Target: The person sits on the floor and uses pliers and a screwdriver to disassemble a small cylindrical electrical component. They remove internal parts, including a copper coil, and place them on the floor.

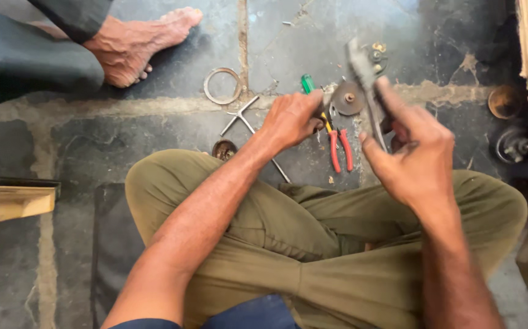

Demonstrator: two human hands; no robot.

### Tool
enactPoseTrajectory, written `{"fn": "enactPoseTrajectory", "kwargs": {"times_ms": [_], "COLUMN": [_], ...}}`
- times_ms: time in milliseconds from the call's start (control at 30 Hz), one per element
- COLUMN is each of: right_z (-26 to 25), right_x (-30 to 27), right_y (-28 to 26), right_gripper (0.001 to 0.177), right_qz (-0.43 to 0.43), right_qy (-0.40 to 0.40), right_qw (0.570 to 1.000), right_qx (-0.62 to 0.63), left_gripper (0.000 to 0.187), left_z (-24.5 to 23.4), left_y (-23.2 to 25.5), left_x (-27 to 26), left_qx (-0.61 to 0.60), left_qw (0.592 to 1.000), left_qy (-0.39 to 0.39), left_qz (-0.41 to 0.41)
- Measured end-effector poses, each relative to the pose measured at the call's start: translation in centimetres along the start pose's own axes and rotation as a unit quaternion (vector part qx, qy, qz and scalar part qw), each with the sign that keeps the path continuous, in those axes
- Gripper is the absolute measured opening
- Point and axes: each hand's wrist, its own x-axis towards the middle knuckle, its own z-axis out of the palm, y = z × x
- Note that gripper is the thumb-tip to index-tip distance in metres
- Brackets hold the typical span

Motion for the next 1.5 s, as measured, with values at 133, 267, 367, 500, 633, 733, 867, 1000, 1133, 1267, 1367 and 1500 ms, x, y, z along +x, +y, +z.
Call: {"fn": "enactPoseTrajectory", "kwargs": {"times_ms": [133, 267, 367, 500, 633, 733, 867, 1000, 1133, 1267, 1367, 1500], "right_z": [2.1, 6.3, 9.2, 10.1, 9.5, 8.7, 8.3, 7.9, 7.7, 8.5, 8.6, 8.4], "right_x": [0.3, 0.6, -0.4, -1.0, -0.2, 0.2, 0.3, 0.7, 0.9, 0.7, 0.6, 0.2], "right_y": [4.0, 9.6, 12.6, 13.4, 11.3, 9.1, 6.4, 6.5, 7.7, 7.3, 6.3, 5.5], "right_gripper": [0.073, 0.076, 0.08, 0.085, 0.079, 0.07, 0.062, 0.031, 0.013, 0.018, 0.017, 0.011], "right_qz": [0.047, 0.117, 0.201, 0.229, 0.092, 0.003, -0.022, 0.044, 0.028, 0.061, 0.061, 0.025], "right_qy": [0.083, -0.009, -0.094, -0.124, -0.057, 0.021, 0.06, 0.077, 0.071, 0.067, 0.071, 0.086], "right_qw": [0.995, 0.991, 0.966, 0.952, 0.989, 0.995, 0.965, 0.955, 0.959, 0.95, 0.967, 0.977], "right_qx": [0.013, -0.057, -0.133, -0.159, -0.104, 0.097, 0.253, 0.282, 0.272, 0.299, 0.236, 0.191], "left_gripper": [0.043, 0.026, 0.025, 0.025, 0.032, 0.032, 0.026, 0.027, 0.02, 0.022, 0.027, 0.027], "left_z": [-0.4, -1.0, -0.9, -1.0, -1.0, -0.2, -0.5, -1.4, -2.2, -1.7, -1.1, 0.2], "left_y": [-0.8, -1.8, -2.6, -2.3, -1.0, 0.7, 1.8, 1.6, 0.7, 0.7, 0.7, 0.6], "left_x": [0.7, 1.3, 1.0, 1.2, 0.7, 0.4, 0.6, 1.0, 1.6, 1.7, 1.2, 0.2], "left_qx": [-0.009, -0.114, -0.127, -0.108, -0.03, -0.031, -0.003, -0.093, -0.14, -0.063, -0.008, 0.034], "left_qw": [0.997, 0.981, 0.974, 0.985, 0.996, 0.998, 0.997, 0.989, 0.978, 0.985, 0.991, 0.993], "left_qy": [0.0, -0.013, -0.019, -0.009, -0.033, -0.044, -0.076, -0.113, -0.156, -0.157, -0.134, -0.107], "left_qz": [-0.083, -0.157, -0.184, -0.137, -0.079, -0.019, 0.014, 0.002, -0.005, -0.024, 0.002, 0.048]}}
